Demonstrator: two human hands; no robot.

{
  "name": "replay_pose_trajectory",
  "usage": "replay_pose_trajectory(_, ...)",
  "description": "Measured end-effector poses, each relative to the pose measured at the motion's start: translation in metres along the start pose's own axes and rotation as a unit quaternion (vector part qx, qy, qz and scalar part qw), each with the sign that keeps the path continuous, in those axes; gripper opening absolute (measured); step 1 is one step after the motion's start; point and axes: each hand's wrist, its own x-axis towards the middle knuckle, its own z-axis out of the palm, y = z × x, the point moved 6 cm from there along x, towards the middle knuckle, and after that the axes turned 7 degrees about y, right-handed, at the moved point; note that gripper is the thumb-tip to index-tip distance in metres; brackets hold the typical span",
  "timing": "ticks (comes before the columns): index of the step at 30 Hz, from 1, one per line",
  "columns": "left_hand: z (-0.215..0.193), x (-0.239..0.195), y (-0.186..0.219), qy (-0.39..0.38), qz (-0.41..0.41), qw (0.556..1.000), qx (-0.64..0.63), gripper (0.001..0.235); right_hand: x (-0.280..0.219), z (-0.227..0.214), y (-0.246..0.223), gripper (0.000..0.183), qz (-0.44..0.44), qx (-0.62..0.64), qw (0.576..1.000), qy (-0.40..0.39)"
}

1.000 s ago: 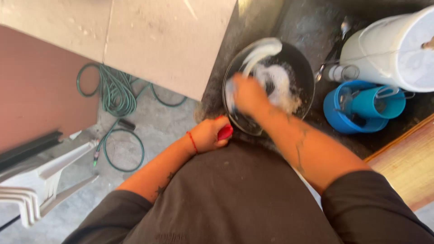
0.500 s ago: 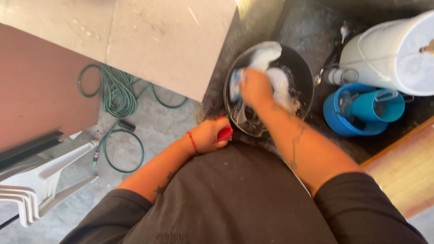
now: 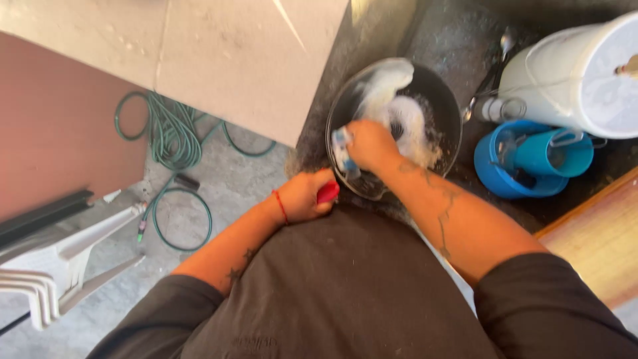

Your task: The person washes several kitchen items at an outdoor sink using a sponge and soap. They scrub and rinse a pink plastic lid, a wooden cutting board, a wooden spatula, a white plastic lid, and a black frying pan, placing the cleaned items on a nearby tiled counter.

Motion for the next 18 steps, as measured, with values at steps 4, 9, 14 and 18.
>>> replay_pose_trajectory(4,0.008,0.001,-0.005,-0.016,-0.015,1.0,-0.009,0.036,0.031,-0.01,0.032,0.025,0.026,-0.017,0.998,0.046)
replay_pose_trajectory(9,0.012,0.001,-0.012,-0.003,-0.023,1.0,-0.006,0.034,0.017,-0.016,0.013,0.025,0.038,0.014,0.999,0.021)
replay_pose_trajectory(14,0.002,0.007,-0.002,0.0,-0.04,0.999,-0.012,0.029,-0.047,-0.019,0.015,0.02,-0.048,-0.157,0.974,-0.153)
replay_pose_trajectory(18,-0.003,0.004,0.004,0.006,-0.059,0.998,0.005,0.027,-0.057,-0.002,0.095,0.011,-0.043,-0.337,0.924,-0.177)
